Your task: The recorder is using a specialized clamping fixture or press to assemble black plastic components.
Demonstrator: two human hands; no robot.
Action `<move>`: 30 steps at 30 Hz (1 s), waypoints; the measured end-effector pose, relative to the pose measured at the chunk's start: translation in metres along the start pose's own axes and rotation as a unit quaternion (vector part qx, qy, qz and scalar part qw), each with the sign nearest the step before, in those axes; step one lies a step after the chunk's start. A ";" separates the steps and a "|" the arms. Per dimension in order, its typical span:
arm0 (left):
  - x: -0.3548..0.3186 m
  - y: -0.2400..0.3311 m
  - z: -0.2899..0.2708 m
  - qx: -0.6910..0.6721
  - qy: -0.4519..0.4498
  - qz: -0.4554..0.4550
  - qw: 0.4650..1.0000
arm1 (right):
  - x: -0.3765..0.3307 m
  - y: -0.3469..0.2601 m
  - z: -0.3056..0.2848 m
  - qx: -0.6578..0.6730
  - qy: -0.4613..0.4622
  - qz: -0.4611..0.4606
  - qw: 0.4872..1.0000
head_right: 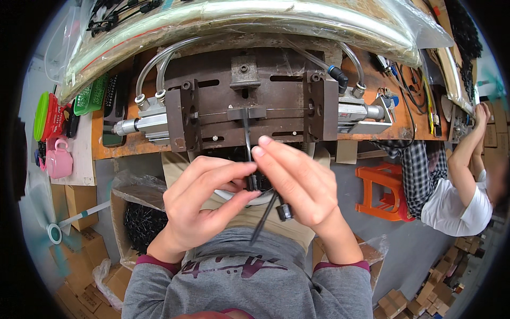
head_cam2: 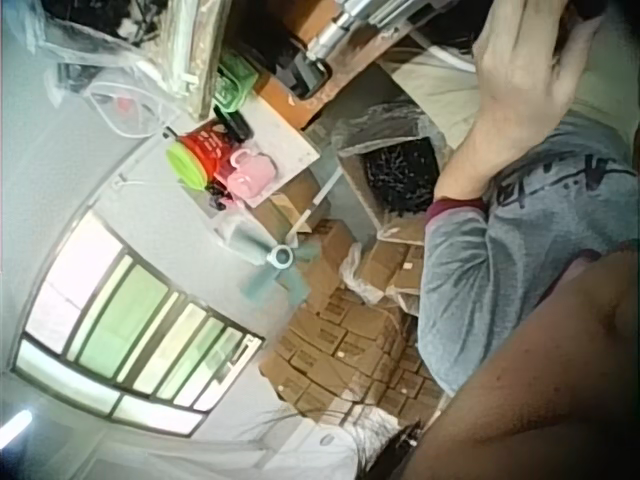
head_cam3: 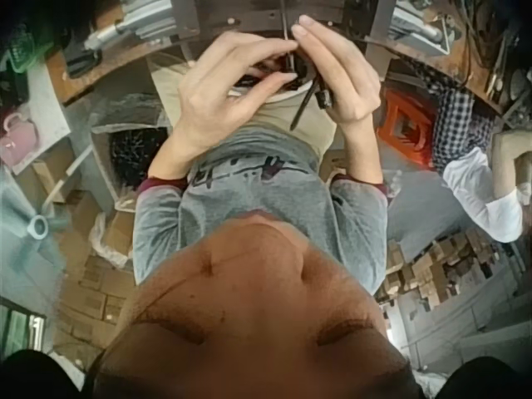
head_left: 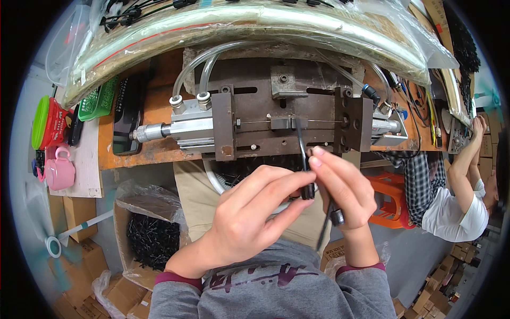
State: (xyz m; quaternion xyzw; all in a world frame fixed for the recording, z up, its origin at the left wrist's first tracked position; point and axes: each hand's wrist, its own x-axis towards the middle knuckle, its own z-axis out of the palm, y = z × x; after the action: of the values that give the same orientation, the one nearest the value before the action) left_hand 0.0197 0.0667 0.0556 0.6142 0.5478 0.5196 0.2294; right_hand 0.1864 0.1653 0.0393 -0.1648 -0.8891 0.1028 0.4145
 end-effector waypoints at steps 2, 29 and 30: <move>0.000 -0.004 0.000 0.103 -0.004 0.038 0.994 | -0.002 0.001 0.001 0.011 0.047 0.055 0.997; 0.007 0.002 0.009 -0.152 -0.009 -0.064 0.986 | 0.001 0.003 0.012 -0.130 0.076 -0.007 0.989; 0.007 0.002 0.006 -0.100 0.001 -0.031 0.994 | 0.002 0.002 0.012 -0.115 0.085 0.017 0.990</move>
State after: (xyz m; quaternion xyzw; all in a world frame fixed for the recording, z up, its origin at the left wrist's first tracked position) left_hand 0.0249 0.0740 0.0575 0.5706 0.5116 0.5653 0.3051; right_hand 0.1766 0.1670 0.0324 -0.2348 -0.8537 -0.0075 0.4647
